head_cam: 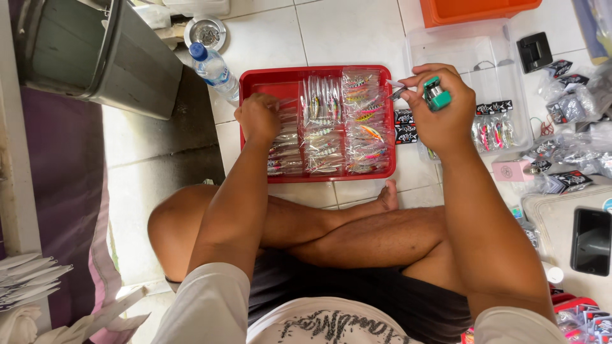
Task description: The person places individual fishing lures into small plastic packets and then arranges the packets into a red tray.
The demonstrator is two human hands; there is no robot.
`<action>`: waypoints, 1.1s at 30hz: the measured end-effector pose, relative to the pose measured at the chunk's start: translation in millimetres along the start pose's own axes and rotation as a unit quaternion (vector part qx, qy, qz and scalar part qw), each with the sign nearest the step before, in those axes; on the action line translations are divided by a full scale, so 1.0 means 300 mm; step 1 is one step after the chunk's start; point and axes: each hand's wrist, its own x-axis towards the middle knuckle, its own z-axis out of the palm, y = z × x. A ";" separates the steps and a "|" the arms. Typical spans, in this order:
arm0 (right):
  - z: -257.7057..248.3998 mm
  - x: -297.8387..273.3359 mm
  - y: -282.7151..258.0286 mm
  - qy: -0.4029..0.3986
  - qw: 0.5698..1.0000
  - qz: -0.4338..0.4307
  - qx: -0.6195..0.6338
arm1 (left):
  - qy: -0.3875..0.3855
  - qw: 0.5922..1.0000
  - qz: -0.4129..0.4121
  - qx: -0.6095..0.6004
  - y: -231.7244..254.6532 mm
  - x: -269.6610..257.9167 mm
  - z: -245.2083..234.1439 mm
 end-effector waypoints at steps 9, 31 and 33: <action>0.137 -0.109 0.083 0.060 0.982 0.056 0.173 | -0.191 0.807 -0.081 -0.553 0.295 -0.115 -0.145; 0.130 -0.106 -0.031 -0.120 0.986 0.050 0.102 | -0.583 0.514 0.011 -0.629 0.368 -0.234 -0.059; 0.130 -0.111 -0.027 -0.122 0.986 0.056 0.098 | -0.584 0.511 -0.001 -0.631 0.363 -0.238 -0.055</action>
